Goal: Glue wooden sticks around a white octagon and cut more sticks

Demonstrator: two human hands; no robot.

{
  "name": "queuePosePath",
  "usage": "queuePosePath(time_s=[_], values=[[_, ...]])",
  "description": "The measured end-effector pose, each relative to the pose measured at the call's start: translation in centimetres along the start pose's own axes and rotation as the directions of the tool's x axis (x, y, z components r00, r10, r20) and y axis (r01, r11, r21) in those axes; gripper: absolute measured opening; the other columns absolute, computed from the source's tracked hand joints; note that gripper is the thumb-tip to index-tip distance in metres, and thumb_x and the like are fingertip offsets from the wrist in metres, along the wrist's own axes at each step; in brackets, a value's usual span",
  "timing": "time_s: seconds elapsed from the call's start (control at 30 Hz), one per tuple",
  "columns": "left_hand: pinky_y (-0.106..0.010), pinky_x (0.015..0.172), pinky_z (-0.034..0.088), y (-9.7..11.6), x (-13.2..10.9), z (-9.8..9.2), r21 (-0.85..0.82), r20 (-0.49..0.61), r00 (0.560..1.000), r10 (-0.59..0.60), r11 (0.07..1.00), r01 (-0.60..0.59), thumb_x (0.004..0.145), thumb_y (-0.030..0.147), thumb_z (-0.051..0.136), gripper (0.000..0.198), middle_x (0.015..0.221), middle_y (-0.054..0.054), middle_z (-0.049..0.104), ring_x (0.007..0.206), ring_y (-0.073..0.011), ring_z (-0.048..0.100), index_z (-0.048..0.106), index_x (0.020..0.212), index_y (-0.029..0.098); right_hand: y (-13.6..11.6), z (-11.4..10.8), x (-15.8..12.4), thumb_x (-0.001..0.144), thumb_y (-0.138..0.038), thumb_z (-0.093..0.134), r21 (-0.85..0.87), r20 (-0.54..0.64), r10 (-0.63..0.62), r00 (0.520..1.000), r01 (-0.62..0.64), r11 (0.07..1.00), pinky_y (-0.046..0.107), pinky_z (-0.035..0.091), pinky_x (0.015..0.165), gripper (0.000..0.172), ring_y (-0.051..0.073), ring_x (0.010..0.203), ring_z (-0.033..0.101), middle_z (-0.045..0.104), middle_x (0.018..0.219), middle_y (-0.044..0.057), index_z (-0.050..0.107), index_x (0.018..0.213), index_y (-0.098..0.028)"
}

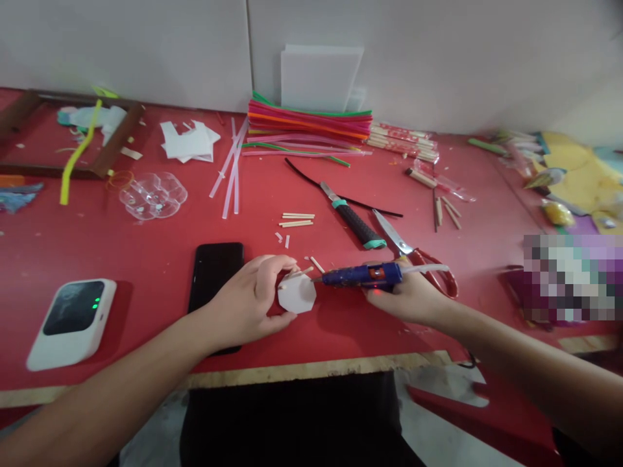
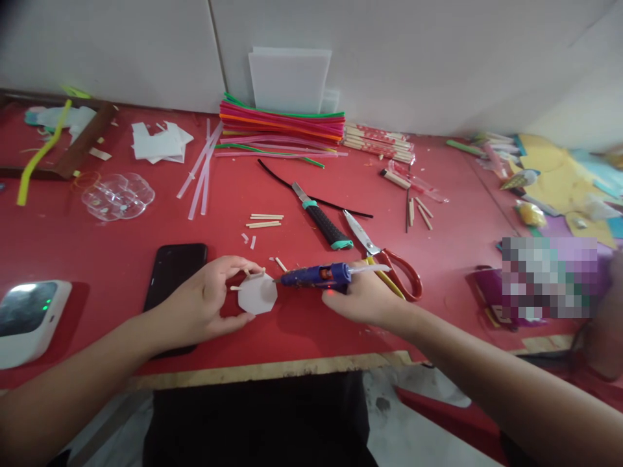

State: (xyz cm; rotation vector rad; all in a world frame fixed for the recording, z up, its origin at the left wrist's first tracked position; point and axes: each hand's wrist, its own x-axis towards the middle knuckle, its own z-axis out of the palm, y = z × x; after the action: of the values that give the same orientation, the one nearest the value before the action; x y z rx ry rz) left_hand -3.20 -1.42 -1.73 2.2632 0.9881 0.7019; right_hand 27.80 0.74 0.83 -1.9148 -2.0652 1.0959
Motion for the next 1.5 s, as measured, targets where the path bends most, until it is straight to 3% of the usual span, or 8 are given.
queuePosePath(time_s=[0.37, 0.5, 0.77, 1.0, 1.27, 1.5], values=[[-0.055, 0.099, 0.054, 0.1, 0.2, 0.0, -0.017, 0.001, 1.000, -0.016, 1.000, 0.016, 0.084, 0.026, 0.074, 0.064, 0.126, -0.018, 0.062, 0.115, -0.0326, 0.065, 0.037, 0.135, 0.019, -0.6, -0.1, -0.1, 0.063, -0.028, 0.059, -0.005, 0.032, 0.048, 0.998, -0.048, 0.999, 0.025, 0.026, 0.042, 0.020, 0.009, 0.044, 0.036, 0.036, 0.047, -0.006, 0.041, 0.057, -0.023], [-0.051, 0.097, 0.055, 0.4, 0.4, -0.3, -0.031, -0.017, 1.000, -0.017, 0.999, 0.017, 0.083, 0.025, 0.073, 0.060, 0.122, -0.016, 0.064, 0.110, -0.0303, 0.067, 0.041, 0.133, 0.018, -0.7, 0.0, -0.2, 0.064, -0.029, 0.059, 0.046, 0.042, 0.046, 0.998, -0.047, 0.998, 0.026, 0.028, 0.043, 0.016, 0.010, 0.045, 0.036, 0.038, 0.050, -0.005, 0.044, 0.060, -0.023], [-0.047, 0.094, 0.061, -0.1, 0.0, 0.2, -0.192, -0.059, 0.997, -0.045, 0.981, 0.033, 0.085, 0.018, 0.070, 0.060, 0.132, -0.018, 0.061, 0.119, -0.0318, 0.067, 0.040, 0.136, 0.020, -1.4, -0.2, -0.6, 0.066, -0.024, 0.056, 0.125, 0.013, -0.118, 0.993, 0.116, 0.985, 0.026, 0.031, 0.047, 0.008, 0.011, 0.052, 0.038, 0.042, 0.055, -0.005, 0.048, 0.067, -0.022], [-0.045, 0.091, 0.064, -0.1, -0.3, 0.6, -0.471, -0.098, 0.984, -0.146, 0.878, 0.084, 0.084, 0.016, 0.071, 0.068, 0.144, -0.021, 0.046, 0.114, -0.0279, 0.071, 0.031, 0.139, 0.023, -1.6, -0.4, -0.9, 0.065, -0.021, 0.054, 0.117, -0.046, -0.161, 0.986, 0.165, 0.979, 0.027, 0.028, 0.049, 0.013, 0.011, 0.051, 0.036, 0.038, 0.055, -0.006, 0.041, 0.064, -0.024], [-0.047, 0.093, 0.063, 0.1, -0.3, 0.7, -0.472, -0.098, 0.991, -0.093, 0.881, 0.036, 0.084, 0.013, 0.070, 0.074, 0.143, -0.021, 0.044, 0.115, -0.0285, 0.070, 0.023, 0.139, 0.025, -2.5, -0.7, -1.3, 0.065, -0.022, 0.053, 0.063, -0.085, -0.232, 0.969, 0.238, 0.969, 0.027, 0.027, 0.047, 0.017, 0.010, 0.049, 0.035, 0.037, 0.053, -0.007, 0.037, 0.061, -0.025], [-0.049, 0.097, 0.061, 0.3, -0.2, 0.4, -0.465, -0.076, 0.991, -0.113, 0.883, 0.065, 0.085, 0.016, 0.070, 0.067, 0.143, -0.022, 0.044, 0.119, -0.0293, 0.067, 0.028, 0.135, 0.023, -2.6, -0.9, -1.4, 0.064, -0.024, 0.052, 0.004, -0.081, -0.232, 0.969, 0.233, 0.972, 0.026, 0.027, 0.047, 0.015, 0.010, 0.049, 0.036, 0.038, 0.053, -0.006, 0.038, 0.061, -0.024]])
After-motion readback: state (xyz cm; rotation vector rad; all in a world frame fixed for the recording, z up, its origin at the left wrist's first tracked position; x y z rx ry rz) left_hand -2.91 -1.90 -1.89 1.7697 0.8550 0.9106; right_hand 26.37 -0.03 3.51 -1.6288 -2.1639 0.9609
